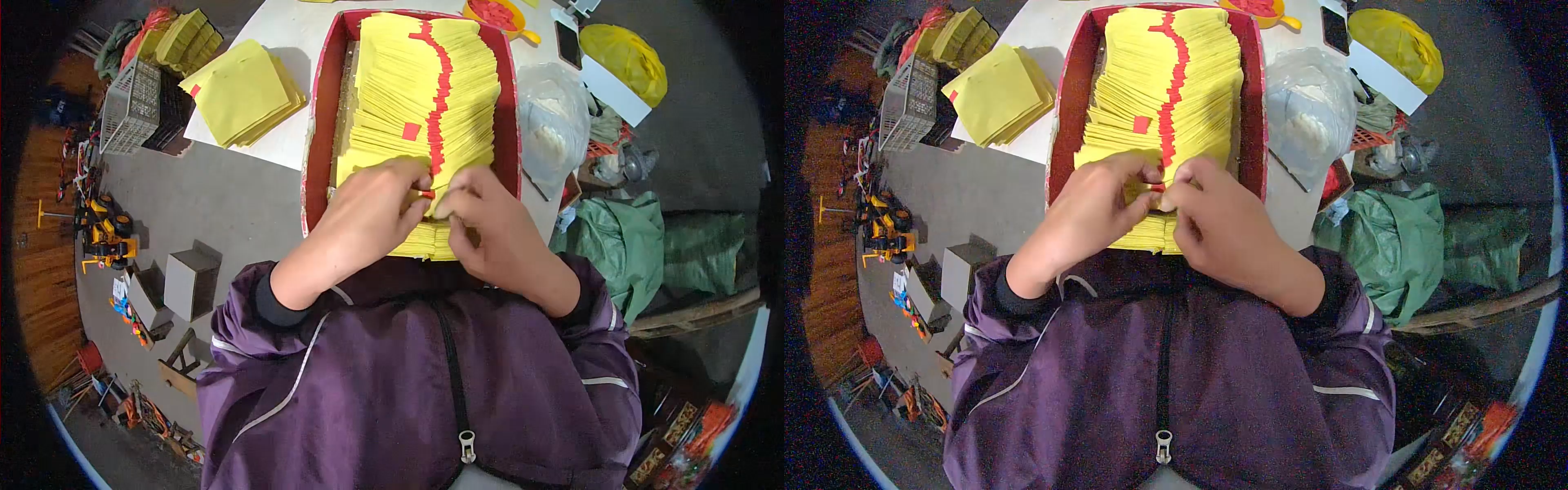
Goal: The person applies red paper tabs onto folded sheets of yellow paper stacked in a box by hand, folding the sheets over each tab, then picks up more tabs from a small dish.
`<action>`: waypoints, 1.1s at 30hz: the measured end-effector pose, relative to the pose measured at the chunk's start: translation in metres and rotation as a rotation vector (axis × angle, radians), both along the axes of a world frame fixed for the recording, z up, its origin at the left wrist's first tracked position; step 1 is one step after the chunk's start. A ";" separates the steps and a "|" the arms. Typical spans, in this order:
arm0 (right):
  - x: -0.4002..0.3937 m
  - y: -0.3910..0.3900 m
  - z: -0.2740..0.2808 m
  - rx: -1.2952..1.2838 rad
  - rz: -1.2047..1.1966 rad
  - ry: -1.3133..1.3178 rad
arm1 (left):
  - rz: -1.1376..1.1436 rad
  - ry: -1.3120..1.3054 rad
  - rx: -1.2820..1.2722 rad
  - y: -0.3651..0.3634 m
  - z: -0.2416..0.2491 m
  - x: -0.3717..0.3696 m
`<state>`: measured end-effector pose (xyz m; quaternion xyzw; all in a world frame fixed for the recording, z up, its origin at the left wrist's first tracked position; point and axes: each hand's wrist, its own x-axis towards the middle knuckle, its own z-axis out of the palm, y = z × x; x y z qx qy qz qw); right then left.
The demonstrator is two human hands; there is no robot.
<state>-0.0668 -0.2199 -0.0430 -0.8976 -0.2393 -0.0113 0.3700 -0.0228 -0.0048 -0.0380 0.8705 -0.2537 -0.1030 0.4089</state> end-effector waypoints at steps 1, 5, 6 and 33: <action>-0.001 -0.001 -0.002 -0.034 0.049 -0.107 | 0.024 0.003 0.032 0.000 0.000 0.000; -0.001 -0.006 0.000 -0.175 0.110 -0.050 | 0.044 -0.063 0.050 0.003 0.001 0.000; 0.000 -0.007 0.000 -0.222 0.129 -0.032 | 0.049 -0.086 0.057 0.003 0.001 0.000; 0.021 -0.008 0.010 -0.135 0.054 -0.016 | -0.043 0.048 0.104 -0.003 0.005 0.005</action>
